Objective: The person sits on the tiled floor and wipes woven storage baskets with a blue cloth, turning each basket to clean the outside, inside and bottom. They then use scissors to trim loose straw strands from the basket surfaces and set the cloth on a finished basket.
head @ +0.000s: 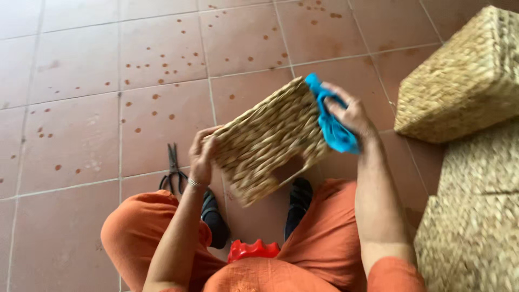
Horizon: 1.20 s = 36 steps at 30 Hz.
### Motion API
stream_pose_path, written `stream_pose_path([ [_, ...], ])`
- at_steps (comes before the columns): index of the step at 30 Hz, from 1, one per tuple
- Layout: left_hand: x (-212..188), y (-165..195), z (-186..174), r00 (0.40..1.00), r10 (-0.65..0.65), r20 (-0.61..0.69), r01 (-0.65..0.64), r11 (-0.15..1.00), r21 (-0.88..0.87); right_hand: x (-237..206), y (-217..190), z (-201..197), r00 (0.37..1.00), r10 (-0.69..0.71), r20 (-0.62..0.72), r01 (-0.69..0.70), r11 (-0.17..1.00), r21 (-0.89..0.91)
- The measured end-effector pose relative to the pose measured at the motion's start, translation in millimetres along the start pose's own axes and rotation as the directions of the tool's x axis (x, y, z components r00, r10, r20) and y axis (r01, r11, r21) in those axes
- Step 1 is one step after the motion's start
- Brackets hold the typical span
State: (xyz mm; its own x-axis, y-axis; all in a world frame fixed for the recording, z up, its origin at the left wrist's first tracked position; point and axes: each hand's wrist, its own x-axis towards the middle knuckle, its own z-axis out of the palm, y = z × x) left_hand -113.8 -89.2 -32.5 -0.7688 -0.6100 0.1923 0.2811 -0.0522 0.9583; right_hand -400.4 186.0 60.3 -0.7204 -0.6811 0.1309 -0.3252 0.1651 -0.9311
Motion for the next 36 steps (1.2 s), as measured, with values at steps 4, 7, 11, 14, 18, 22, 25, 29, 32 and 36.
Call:
stream_pose_path([
  [4, -10.8, 17.4, -64.7, 0.961, -0.029, -0.276, 0.051, 0.996, 0.073, -1.8, -26.3, 68.2, 0.979, -0.186, 0.082, 0.193, 0.978, -0.082],
  [7, -31.5, 28.4, -107.8, 0.920, 0.113, -0.375, 0.162, 0.762, 0.627, -6.1, -46.2, 136.5, 0.911, -0.405, 0.082, 0.410, 0.910, -0.058],
  [11, -62.4, 21.3, -126.8, 0.955, 0.205, -0.213, 0.098, 0.463, 0.881, -35.3, -63.4, 233.9, 0.773, -0.580, 0.256, 0.634, 0.719, -0.285],
  [14, -75.3, 29.8, -140.9, 0.882, 0.114, -0.457, 0.214, 0.767, 0.604, -40.6, -51.0, 284.7, 0.703, -0.659, 0.268, 0.710, 0.671, -0.212],
  [18, -93.3, 54.3, -155.0, 0.829, -0.136, -0.543, 0.411, 0.806, 0.425, -3.8, -3.1, 290.5, 0.768, -0.580, 0.274, 0.634, 0.626, -0.453],
  [22, -114.7, 47.8, -148.3, 0.788, -0.191, -0.585, 0.301, 0.949, 0.095, 34.0, 31.1, 256.8, 0.823, -0.560, 0.091, 0.470, 0.582, -0.663],
  [25, -123.0, 21.5, -142.7, 0.759, -0.182, -0.625, 0.232, 0.973, -0.001, 32.2, 25.7, 270.1, 0.875, -0.475, 0.096, 0.386, 0.564, -0.730],
  [29, -127.8, -23.0, -130.8, 0.817, -0.108, -0.566, -0.026, 0.974, -0.224, -21.5, -27.4, 330.2, 0.735, -0.551, 0.395, 0.678, 0.594, -0.432],
  [32, -128.0, -51.8, -119.1, 0.841, -0.297, -0.452, 0.031, 0.861, -0.508, -85.0, -47.4, 357.5, 0.601, -0.591, 0.539, 0.761, 0.629, -0.160],
  [36, -134.2, -71.2, -96.5, 0.776, -0.309, -0.550, 0.161, 0.940, -0.301, -78.4, -17.8, 346.9, 0.593, -0.593, 0.544, 0.792, 0.551, -0.263],
])
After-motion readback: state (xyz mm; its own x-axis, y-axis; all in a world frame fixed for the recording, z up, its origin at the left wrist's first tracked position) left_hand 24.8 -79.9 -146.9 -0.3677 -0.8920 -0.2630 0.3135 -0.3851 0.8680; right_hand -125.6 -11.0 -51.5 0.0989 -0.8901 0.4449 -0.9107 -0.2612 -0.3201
